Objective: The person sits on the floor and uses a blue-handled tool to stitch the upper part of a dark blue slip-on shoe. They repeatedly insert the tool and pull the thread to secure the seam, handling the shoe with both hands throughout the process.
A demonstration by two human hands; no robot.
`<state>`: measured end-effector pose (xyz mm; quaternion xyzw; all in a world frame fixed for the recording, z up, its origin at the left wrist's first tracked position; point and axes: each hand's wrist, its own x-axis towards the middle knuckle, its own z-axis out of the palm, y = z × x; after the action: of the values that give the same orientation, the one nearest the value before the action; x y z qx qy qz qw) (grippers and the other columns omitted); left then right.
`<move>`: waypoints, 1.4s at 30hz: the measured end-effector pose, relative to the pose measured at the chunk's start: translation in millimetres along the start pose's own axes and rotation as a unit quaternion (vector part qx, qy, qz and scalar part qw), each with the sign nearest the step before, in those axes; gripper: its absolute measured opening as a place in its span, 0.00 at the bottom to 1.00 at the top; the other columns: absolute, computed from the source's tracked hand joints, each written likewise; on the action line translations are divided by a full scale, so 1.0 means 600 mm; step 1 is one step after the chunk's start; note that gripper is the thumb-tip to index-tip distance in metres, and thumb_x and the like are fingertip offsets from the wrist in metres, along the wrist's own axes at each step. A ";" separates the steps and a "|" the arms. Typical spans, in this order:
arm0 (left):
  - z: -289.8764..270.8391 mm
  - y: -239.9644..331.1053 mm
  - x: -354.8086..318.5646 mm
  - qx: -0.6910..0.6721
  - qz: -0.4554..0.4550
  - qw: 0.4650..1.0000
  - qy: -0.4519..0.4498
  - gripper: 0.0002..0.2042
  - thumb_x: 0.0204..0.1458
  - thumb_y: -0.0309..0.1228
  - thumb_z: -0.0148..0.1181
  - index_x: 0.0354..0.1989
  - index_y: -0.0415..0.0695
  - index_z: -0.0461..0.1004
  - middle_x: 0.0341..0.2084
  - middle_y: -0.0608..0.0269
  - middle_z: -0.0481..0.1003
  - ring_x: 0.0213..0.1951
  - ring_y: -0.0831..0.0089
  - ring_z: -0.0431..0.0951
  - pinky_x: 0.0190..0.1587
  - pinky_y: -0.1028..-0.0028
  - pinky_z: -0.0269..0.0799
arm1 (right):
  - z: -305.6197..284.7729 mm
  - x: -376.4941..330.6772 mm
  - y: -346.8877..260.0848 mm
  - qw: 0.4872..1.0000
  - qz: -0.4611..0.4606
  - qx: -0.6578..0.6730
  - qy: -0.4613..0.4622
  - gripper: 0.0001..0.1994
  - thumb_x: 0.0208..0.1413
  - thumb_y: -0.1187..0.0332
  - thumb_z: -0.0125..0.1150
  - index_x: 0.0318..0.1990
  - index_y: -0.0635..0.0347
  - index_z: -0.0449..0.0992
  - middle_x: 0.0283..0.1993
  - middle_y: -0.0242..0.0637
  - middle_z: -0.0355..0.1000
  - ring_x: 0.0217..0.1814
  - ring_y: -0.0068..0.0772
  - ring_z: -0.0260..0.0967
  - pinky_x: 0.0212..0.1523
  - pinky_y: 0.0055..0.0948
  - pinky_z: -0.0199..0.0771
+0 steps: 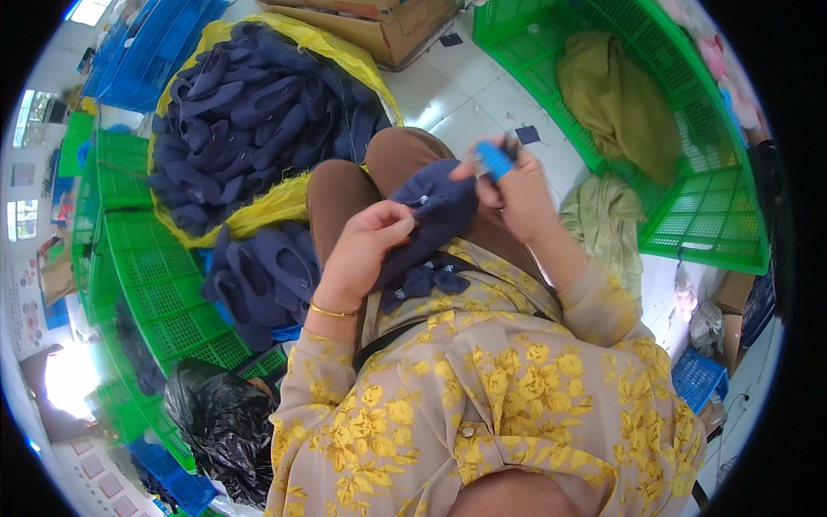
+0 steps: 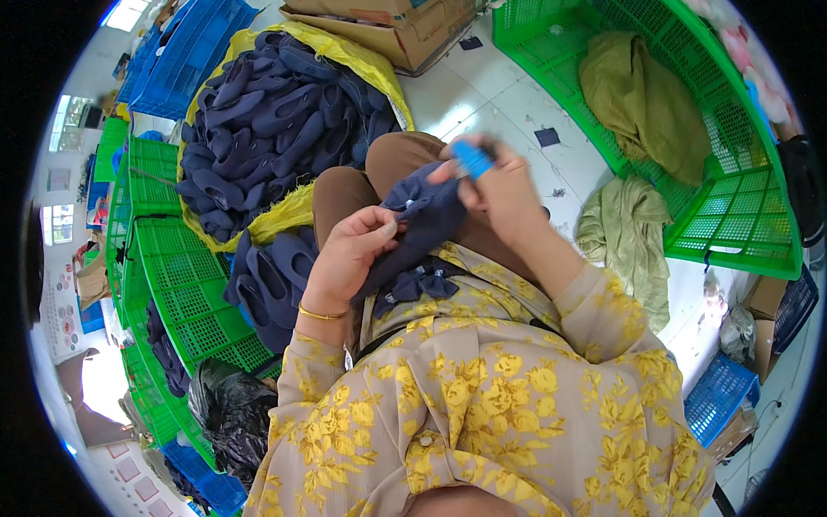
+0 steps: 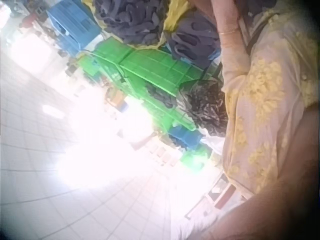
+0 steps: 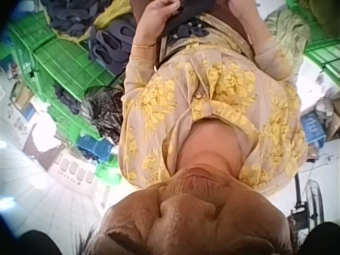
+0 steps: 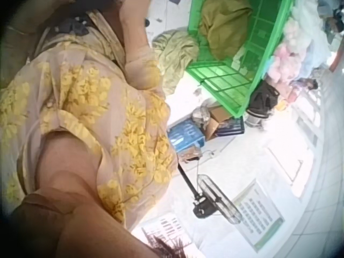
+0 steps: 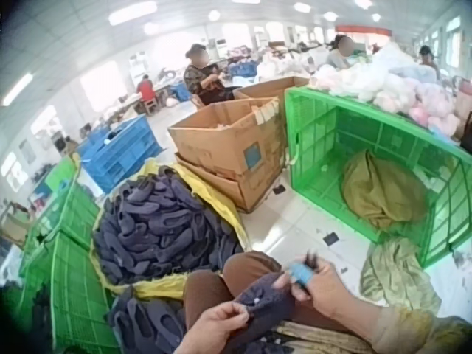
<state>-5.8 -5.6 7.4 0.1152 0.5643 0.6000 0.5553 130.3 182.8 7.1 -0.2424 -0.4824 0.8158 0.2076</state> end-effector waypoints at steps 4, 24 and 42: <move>-0.021 0.005 -0.001 -0.064 -0.017 0.998 -0.018 0.03 0.60 0.27 0.55 0.38 0.41 0.73 0.33 0.69 0.73 0.31 0.81 0.66 0.37 0.81 0.64 | -0.186 0.033 0.005 0.938 0.085 0.323 0.091 0.09 0.66 0.67 0.49 0.50 0.59 0.68 0.25 0.28 0.61 0.18 0.18 0.51 0.23 0.20 0.56; 0.029 0.001 0.036 0.088 0.057 0.988 0.113 0.18 0.49 0.26 0.68 0.20 0.51 0.59 0.15 0.72 0.68 0.16 0.84 0.66 0.21 0.84 0.61 | -0.379 -0.007 0.045 0.902 -0.116 0.025 0.414 0.03 0.64 0.77 0.48 0.43 0.63 0.65 0.28 0.33 0.61 0.26 0.25 0.62 0.47 0.48 0.83; 0.046 -0.005 0.056 0.261 0.093 0.941 0.195 0.13 0.47 0.28 0.67 0.28 0.40 0.65 0.15 0.68 0.69 0.16 0.81 0.69 0.18 0.80 0.65 | -0.387 -0.190 -0.296 0.850 -0.370 -0.248 0.283 0.02 0.63 0.77 0.47 0.39 0.66 0.67 0.29 0.35 0.60 0.33 0.29 0.62 0.63 0.54 0.67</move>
<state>5.1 35.6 -1.9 0.1886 0.7853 0.4911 0.3265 378.1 356.4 90.0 -0.3095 -0.6431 0.4282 0.5543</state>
